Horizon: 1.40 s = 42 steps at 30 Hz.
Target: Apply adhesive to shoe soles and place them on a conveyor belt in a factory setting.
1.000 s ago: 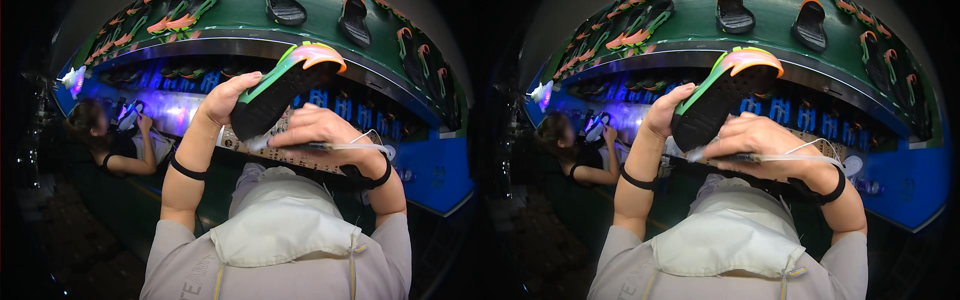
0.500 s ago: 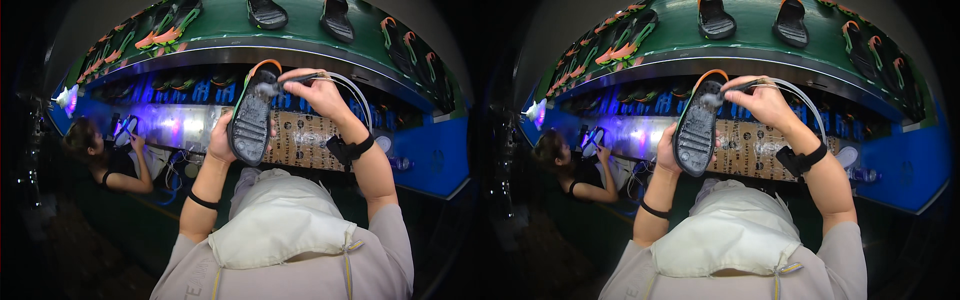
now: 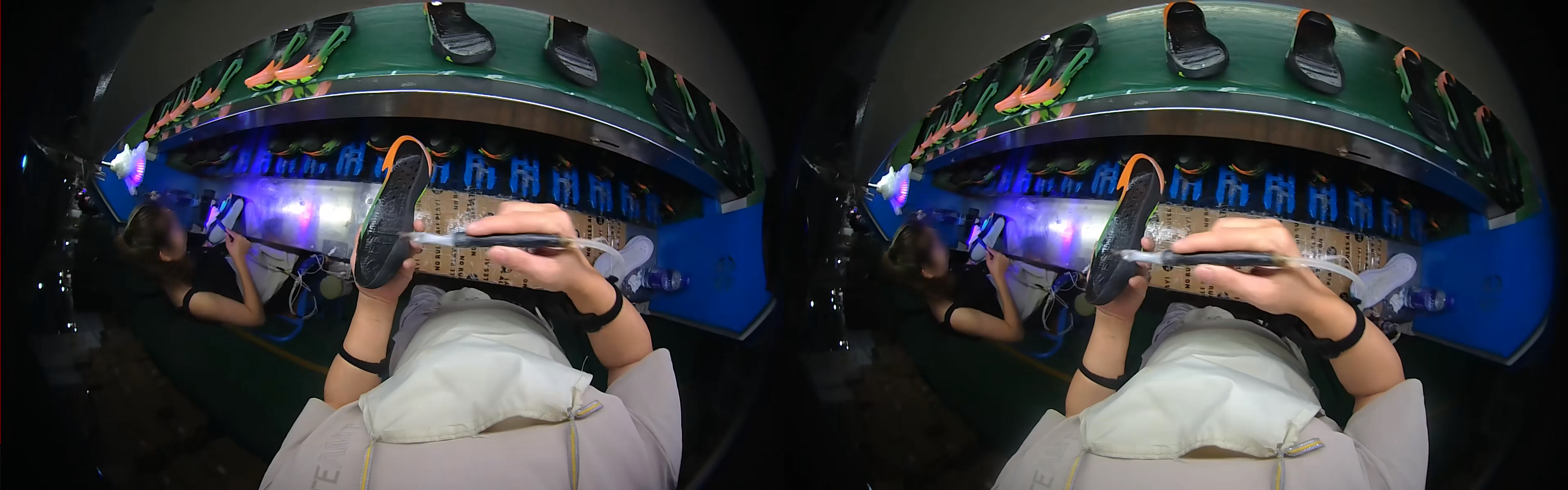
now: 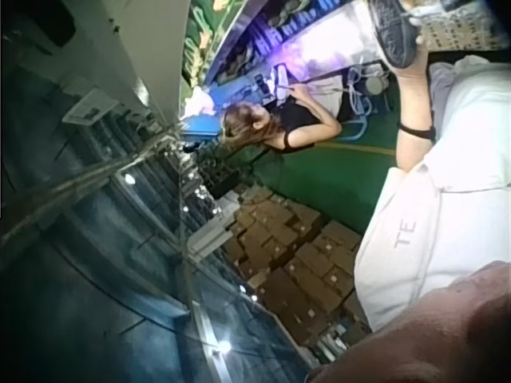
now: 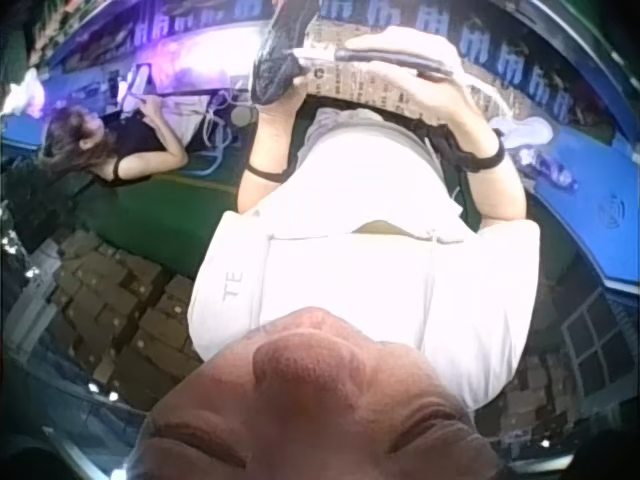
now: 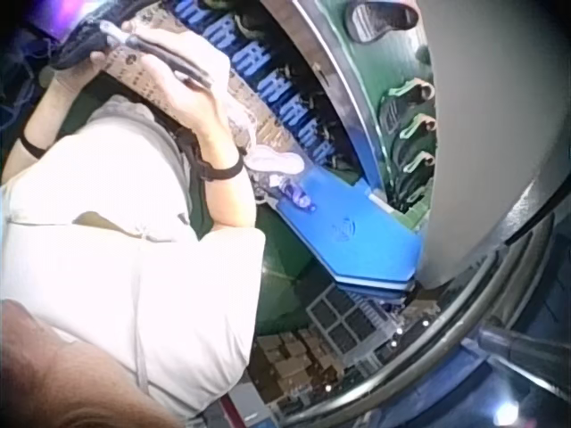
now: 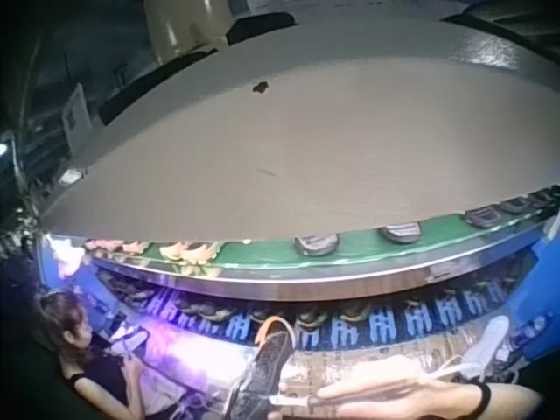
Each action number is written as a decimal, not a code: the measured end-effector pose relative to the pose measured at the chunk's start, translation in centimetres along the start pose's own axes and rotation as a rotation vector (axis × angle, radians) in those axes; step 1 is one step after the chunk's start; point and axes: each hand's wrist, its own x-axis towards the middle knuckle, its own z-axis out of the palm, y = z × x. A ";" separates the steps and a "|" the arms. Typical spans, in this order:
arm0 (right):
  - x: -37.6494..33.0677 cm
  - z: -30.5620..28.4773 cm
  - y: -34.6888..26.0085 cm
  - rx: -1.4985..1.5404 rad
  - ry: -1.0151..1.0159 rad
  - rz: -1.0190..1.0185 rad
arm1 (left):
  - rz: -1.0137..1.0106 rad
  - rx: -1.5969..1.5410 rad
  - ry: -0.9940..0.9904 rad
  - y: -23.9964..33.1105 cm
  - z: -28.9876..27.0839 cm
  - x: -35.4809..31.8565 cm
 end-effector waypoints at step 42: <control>-9.9 0.2 3.0 0.011 0.482 0.410 | 0.616 2.903 0.424 19.3 19.2 22.7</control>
